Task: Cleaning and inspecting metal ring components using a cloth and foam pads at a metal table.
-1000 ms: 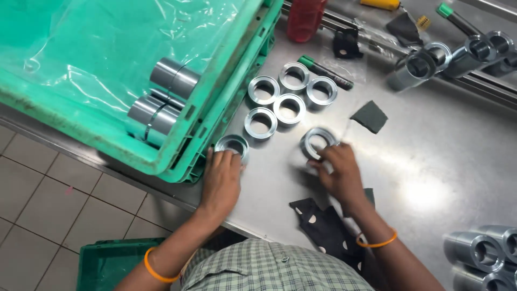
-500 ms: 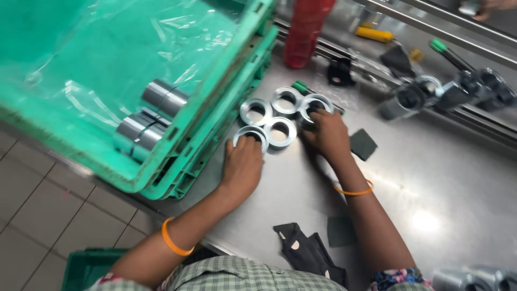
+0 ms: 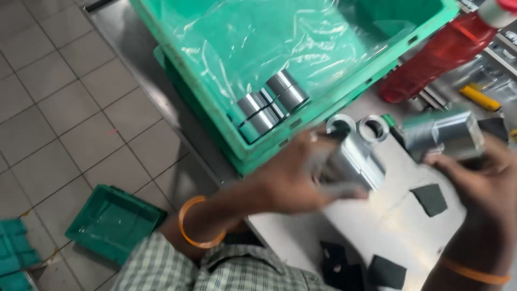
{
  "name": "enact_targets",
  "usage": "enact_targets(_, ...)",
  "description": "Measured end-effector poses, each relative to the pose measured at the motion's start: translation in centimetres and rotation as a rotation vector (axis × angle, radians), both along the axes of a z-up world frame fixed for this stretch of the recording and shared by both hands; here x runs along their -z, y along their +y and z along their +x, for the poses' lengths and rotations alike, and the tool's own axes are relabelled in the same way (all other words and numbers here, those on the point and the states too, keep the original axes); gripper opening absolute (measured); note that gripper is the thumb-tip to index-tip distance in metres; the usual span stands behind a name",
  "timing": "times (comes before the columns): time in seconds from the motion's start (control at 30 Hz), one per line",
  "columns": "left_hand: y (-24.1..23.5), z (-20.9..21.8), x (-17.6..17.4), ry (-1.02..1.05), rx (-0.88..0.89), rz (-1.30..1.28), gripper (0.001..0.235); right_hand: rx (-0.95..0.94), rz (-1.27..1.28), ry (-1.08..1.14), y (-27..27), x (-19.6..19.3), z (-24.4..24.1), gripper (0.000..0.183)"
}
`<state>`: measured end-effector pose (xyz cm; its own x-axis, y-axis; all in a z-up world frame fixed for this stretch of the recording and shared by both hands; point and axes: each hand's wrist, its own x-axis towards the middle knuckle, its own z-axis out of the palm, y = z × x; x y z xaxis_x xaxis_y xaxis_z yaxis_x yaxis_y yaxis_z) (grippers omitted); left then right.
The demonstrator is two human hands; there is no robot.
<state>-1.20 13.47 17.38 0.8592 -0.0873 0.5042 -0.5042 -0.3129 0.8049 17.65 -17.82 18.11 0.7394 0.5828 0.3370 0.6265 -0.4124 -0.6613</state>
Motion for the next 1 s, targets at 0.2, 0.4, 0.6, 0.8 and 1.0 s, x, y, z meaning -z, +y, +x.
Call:
enact_targets(0.2,10.7,2.2,-4.0,0.128,-0.615,0.644,0.046,-0.398,-0.121,-0.26,19.8,-10.6,-2.1,0.075)
enact_targets(0.4,19.2,14.7,4.9,0.629,-0.495,0.788,0.051,-0.448,-1.018,-0.197,36.3,-6.4,2.5,0.072)
enact_targets(0.6,18.6,13.9,5.3,0.698,-0.468,0.854,0.048,-0.316,-1.275,0.094,40.8,-4.4,1.6,0.06)
enact_targets(0.8,6.9,1.0,-0.9,-0.308,-0.802,0.735,0.045,-0.545,-0.146,-0.325,23.8,-7.4,-0.7,0.024)
enact_targets(1.0,-6.7,7.0,11.0,-0.133,-0.479,0.771,0.035,0.419,-0.661,-0.621,3.0,18.2,3.6,0.052)
